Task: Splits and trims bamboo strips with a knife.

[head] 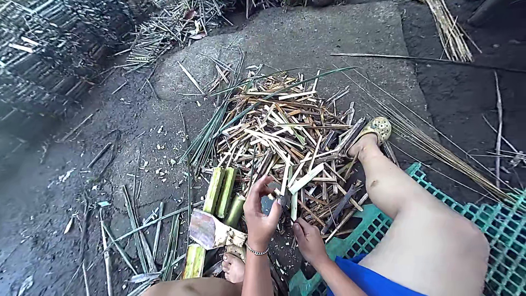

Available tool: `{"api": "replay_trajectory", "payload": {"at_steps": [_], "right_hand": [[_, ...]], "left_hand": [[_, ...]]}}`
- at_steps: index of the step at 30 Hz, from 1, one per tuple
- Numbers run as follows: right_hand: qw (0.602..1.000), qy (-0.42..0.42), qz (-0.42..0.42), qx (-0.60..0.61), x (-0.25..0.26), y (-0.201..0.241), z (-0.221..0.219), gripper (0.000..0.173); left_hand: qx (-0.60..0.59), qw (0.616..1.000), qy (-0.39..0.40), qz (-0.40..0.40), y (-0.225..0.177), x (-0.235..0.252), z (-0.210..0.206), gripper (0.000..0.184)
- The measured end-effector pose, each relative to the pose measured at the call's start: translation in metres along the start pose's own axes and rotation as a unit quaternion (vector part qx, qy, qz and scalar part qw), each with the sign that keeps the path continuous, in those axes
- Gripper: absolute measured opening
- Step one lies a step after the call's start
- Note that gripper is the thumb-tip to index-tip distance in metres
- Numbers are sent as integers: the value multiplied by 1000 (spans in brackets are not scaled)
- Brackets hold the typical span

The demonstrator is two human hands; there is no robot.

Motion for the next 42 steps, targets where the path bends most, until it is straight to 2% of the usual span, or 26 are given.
{"api": "replay_trajectory", "payload": {"at_steps": [2,7,9,10,13,15,16,17,18,19,20,21,23,25,27,29,30,33,35,37,38,40,42], "right_hand": [[999,23,-35,-21,4,-2,-3,66],[985,91,-149,-16,0,-13,-13,55],[982,103,-155,-6,-3,-10,-9,55],[987,87,-132,3,-6,-5,-5,55],[998,-33,31,48,-13,12,7,68],[990,-74,84,80,-15,14,9,74],[994,-65,63,68,-16,8,5,72],[999,-22,3,37,-18,0,0,68],[994,54,-94,16,-18,-9,-5,62],[972,129,-194,8,-14,-19,-10,61],[953,166,-252,-2,-11,-28,-14,61],[943,187,-276,-15,-9,-31,-17,63],[936,207,-283,-35,-8,-30,-20,65],[935,212,-282,-43,-12,-30,-18,65],[937,204,-281,-33,-13,-30,-19,63],[941,182,-285,1,-14,-28,-19,60],[944,156,-288,34,-14,-28,-19,58],[940,30,-287,179,-16,-19,-6,55],[926,-64,-256,271,-8,-1,20,53],[909,-138,-226,321,-4,12,60,56],[900,-170,-217,337,-4,17,84,59],[885,-227,-192,357,-8,25,133,65],[886,-273,-140,347,-13,25,181,65]], "left_hand": [[56,998,-19,1,10,-1,2,34],[138,990,-19,28,47,-19,1,25],[114,993,-11,42,47,-20,6,26],[64,997,-6,45,41,-19,10,29],[-105,994,15,19,-1,-6,17,55],[-141,990,11,0,-21,3,22,66],[-139,990,15,5,-21,7,25,70],[-128,991,27,24,-16,7,28,76],[-108,992,43,53,-6,5,30,88],[-81,991,67,86,6,3,29,104],[-48,987,94,121,17,0,26,118],[-15,981,119,152,27,-2,22,125],[35,972,130,192,40,-3,13,119],[60,968,94,224,48,-7,1,106],[67,966,76,238,58,-8,-5,75],[97,968,62,223,66,-14,-5,39],[101,970,50,217,69,-17,-3,34],[59,970,-22,236,65,-18,-2,38],[8,968,-78,240,53,4,-11,42],[-69,956,-98,269,32,37,-32,53],[-110,948,-80,287,22,53,-44,63],[-154,937,25,311,4,77,-67,84],[-86,944,139,288,-25,80,-84,89]]}}
Point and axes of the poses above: each hand's wrist, its own x-axis towards the middle knuckle, its own z-axis out of the back of the hand, y = z × x, the point moved 3 cm from there along x, towards the middle knuckle, and after that the axes turned 8 degrees about z, right-handed, at the moved point
